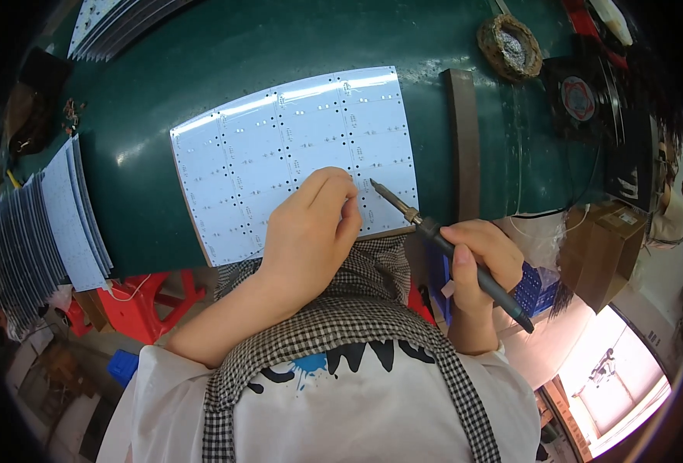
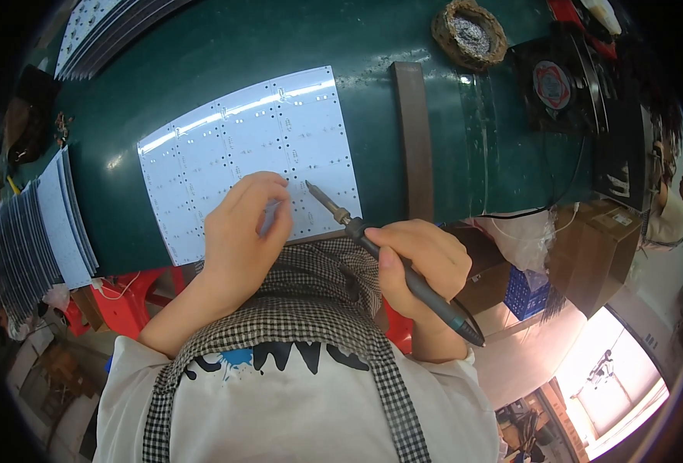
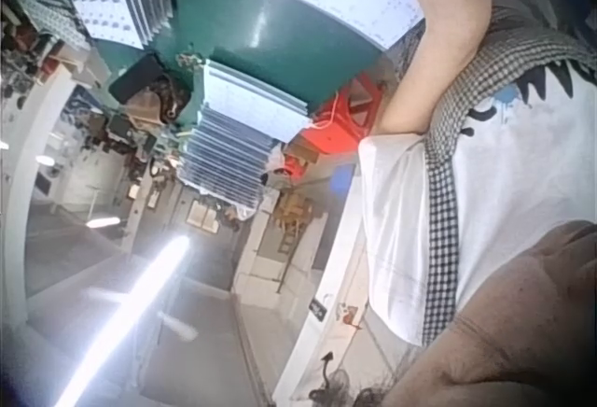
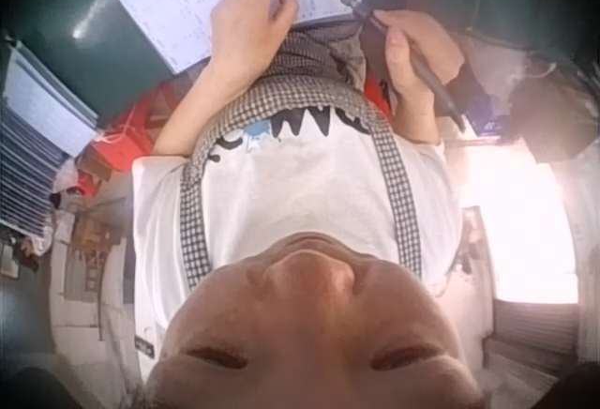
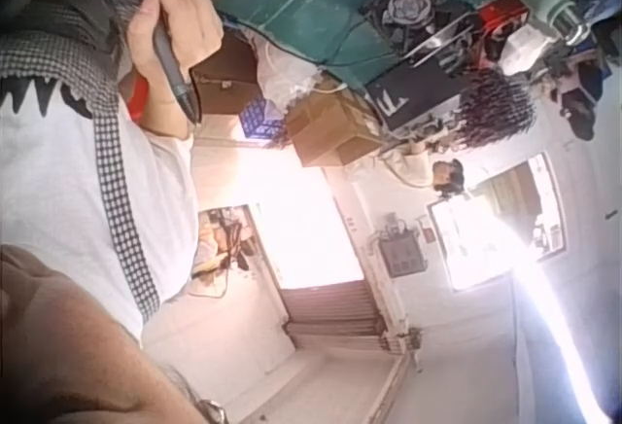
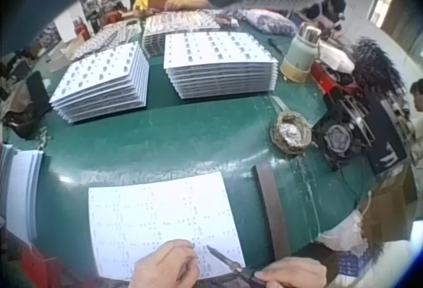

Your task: The person solders electronic components onto LED panels using a soldering iron, bracing the panels with an alignment bar.

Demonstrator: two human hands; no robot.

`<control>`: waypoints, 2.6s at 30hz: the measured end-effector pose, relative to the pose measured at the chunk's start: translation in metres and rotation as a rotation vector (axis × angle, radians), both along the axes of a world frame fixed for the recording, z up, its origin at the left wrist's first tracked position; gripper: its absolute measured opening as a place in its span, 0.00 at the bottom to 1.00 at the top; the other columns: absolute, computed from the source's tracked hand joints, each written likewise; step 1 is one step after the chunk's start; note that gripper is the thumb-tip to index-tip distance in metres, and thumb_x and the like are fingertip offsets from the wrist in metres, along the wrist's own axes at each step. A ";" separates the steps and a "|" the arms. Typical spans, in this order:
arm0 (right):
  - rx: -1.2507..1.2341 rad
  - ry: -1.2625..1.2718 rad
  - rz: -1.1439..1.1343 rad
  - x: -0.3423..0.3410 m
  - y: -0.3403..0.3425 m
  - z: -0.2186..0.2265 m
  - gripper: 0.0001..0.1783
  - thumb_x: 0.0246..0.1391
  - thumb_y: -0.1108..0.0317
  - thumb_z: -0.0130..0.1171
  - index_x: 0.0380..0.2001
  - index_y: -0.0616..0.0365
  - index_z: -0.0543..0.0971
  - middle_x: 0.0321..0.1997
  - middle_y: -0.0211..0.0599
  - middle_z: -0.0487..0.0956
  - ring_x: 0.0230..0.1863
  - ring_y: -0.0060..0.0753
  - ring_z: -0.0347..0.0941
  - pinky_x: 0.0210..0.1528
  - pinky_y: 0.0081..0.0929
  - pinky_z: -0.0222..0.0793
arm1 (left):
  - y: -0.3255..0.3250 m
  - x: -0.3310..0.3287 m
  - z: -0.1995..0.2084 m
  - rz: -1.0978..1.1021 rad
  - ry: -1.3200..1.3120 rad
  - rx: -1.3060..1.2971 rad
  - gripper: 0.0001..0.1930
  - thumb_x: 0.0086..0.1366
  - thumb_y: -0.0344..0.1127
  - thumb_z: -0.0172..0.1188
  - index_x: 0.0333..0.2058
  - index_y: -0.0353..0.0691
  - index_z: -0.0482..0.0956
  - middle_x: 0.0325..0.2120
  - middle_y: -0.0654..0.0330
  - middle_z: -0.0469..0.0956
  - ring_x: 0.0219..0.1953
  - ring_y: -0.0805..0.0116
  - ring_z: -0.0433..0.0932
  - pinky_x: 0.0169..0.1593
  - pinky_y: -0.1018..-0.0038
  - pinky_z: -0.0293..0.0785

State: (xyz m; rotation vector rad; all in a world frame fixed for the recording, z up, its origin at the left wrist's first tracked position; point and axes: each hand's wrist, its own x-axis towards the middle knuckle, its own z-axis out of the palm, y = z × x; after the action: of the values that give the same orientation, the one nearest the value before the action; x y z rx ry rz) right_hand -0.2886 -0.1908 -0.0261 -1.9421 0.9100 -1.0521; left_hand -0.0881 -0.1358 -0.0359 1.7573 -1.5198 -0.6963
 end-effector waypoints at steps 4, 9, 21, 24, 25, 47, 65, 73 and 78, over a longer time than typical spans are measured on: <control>-0.004 -0.003 0.009 0.001 0.001 -0.003 0.08 0.40 0.76 0.58 0.27 0.69 0.80 0.22 0.45 0.78 0.21 0.37 0.76 0.25 0.24 0.72 | -0.001 -0.002 -0.003 0.009 -0.051 -0.011 0.07 0.54 0.22 0.58 0.32 0.35 0.70 0.33 0.55 0.74 0.26 0.56 0.76 0.28 0.69 0.73; -0.024 0.012 0.014 0.002 0.003 -0.003 0.08 0.40 0.76 0.58 0.27 0.68 0.80 0.22 0.44 0.79 0.21 0.37 0.76 0.24 0.23 0.72 | -0.001 -0.003 -0.007 0.022 -0.085 -0.036 0.05 0.55 0.23 0.59 0.31 0.35 0.75 0.34 0.57 0.75 0.24 0.58 0.77 0.27 0.70 0.74; -0.058 -0.042 -0.009 -0.014 0.020 0.000 0.08 0.39 0.75 0.58 0.26 0.68 0.79 0.19 0.44 0.77 0.18 0.37 0.75 0.22 0.25 0.71 | 0.018 -0.007 0.007 -0.034 0.032 0.073 0.06 0.54 0.22 0.59 0.32 0.35 0.73 0.35 0.56 0.74 0.27 0.59 0.77 0.30 0.70 0.74; -0.050 -0.029 0.011 -0.014 0.023 -0.002 0.09 0.39 0.75 0.58 0.26 0.68 0.80 0.19 0.44 0.77 0.18 0.37 0.75 0.21 0.25 0.71 | 0.020 -0.010 0.000 -0.033 -0.026 -0.007 0.07 0.54 0.22 0.59 0.32 0.35 0.72 0.36 0.55 0.74 0.28 0.58 0.77 0.30 0.70 0.74; -0.051 -0.031 0.012 -0.014 0.023 -0.002 0.09 0.39 0.75 0.58 0.26 0.68 0.80 0.19 0.44 0.77 0.18 0.37 0.75 0.21 0.25 0.71 | 0.021 -0.011 -0.002 -0.021 -0.049 -0.043 0.07 0.54 0.22 0.59 0.32 0.34 0.72 0.36 0.55 0.73 0.28 0.58 0.76 0.30 0.69 0.74; -0.128 0.012 -0.278 -0.038 0.025 0.010 0.08 0.45 0.74 0.56 0.28 0.69 0.80 0.25 0.43 0.79 0.25 0.40 0.76 0.31 0.29 0.73 | 0.040 0.029 0.015 0.204 0.399 0.147 0.06 0.55 0.23 0.61 0.31 0.36 0.73 0.28 0.66 0.71 0.22 0.85 0.67 0.22 0.85 0.59; -0.105 -0.027 -0.164 0.041 -0.043 0.011 0.08 0.50 0.76 0.57 0.34 0.66 0.80 0.31 0.43 0.80 0.30 0.33 0.77 0.36 0.24 0.71 | -0.030 0.099 0.023 0.336 -0.293 -0.289 0.07 0.51 0.25 0.60 0.31 0.39 0.77 0.27 0.59 0.78 0.30 0.65 0.78 0.33 0.76 0.72; 0.209 0.000 -0.090 0.085 -0.037 0.001 0.08 0.49 0.76 0.57 0.33 0.67 0.81 0.28 0.41 0.80 0.28 0.28 0.76 0.31 0.20 0.69 | -0.043 0.074 -0.009 0.279 -0.103 -0.041 0.03 0.54 0.27 0.58 0.28 0.39 0.73 0.23 0.59 0.77 0.17 0.63 0.73 0.22 0.70 0.67; 0.172 0.014 -0.066 0.090 -0.040 -0.001 0.07 0.49 0.77 0.57 0.33 0.67 0.81 0.28 0.42 0.80 0.27 0.29 0.76 0.31 0.21 0.69 | -0.046 0.072 -0.011 0.276 -0.172 -0.073 0.03 0.54 0.27 0.58 0.28 0.39 0.72 0.22 0.60 0.76 0.17 0.63 0.73 0.21 0.70 0.66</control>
State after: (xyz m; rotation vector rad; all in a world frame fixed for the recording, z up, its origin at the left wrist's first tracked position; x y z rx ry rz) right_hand -0.1988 -0.2311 -0.0271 -1.7905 1.0438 -0.9651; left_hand -0.0160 -0.1813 -0.0468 1.9617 -1.3559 -0.3553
